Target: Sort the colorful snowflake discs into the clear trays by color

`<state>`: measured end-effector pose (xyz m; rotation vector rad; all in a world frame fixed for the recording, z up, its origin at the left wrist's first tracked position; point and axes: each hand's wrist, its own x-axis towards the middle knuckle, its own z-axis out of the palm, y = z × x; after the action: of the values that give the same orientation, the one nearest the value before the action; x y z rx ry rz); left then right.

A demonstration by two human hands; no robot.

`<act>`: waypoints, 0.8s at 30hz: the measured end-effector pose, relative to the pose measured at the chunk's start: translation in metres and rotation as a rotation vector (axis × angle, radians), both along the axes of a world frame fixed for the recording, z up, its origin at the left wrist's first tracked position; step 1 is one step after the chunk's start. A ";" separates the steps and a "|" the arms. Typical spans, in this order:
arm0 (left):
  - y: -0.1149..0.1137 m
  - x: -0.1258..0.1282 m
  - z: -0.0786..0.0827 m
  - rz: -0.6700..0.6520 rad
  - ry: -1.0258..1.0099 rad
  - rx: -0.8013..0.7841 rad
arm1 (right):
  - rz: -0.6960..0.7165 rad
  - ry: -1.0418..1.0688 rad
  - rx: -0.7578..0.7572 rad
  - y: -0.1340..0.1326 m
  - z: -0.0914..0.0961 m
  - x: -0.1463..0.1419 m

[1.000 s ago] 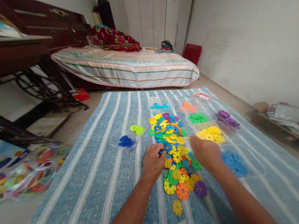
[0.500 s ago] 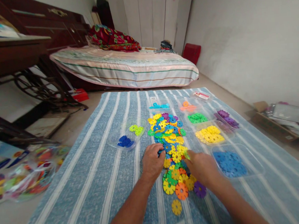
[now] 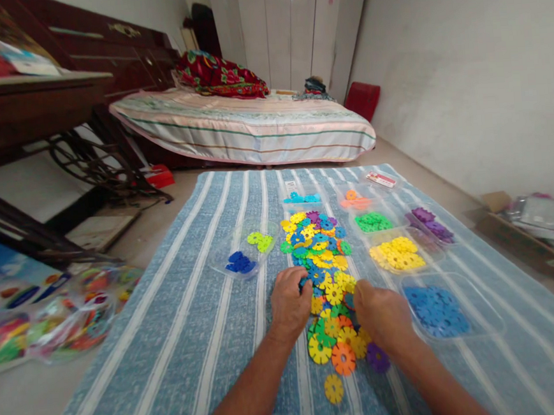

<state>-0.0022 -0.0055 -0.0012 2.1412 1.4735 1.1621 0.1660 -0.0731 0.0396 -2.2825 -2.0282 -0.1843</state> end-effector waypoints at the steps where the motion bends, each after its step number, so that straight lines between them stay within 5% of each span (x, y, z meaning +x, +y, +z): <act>1: -0.002 0.001 0.001 0.012 -0.008 0.052 | 0.013 0.055 0.057 -0.001 -0.001 0.001; 6: -0.015 0.006 0.019 -0.102 -0.061 0.155 | 0.076 0.655 0.205 -0.004 -0.004 0.000; 12: -0.029 0.013 0.037 -0.220 -0.140 -0.231 | 0.055 1.249 0.048 0.001 0.001 -0.011; 15: -0.028 0.010 0.046 -0.186 -0.169 -0.351 | 0.052 1.225 0.061 0.003 -0.005 -0.008; 18: -0.015 -0.004 0.066 -0.111 -0.164 -0.301 | 0.045 1.042 0.201 0.005 -0.017 0.000; 24: 0.050 -0.052 0.110 0.167 0.158 -0.160 | 0.100 0.820 0.426 0.013 -0.042 0.014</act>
<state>-0.0542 0.0440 0.1087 2.0743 1.7795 0.9076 0.1801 -0.0601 -0.0024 -1.6038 -1.4789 0.2635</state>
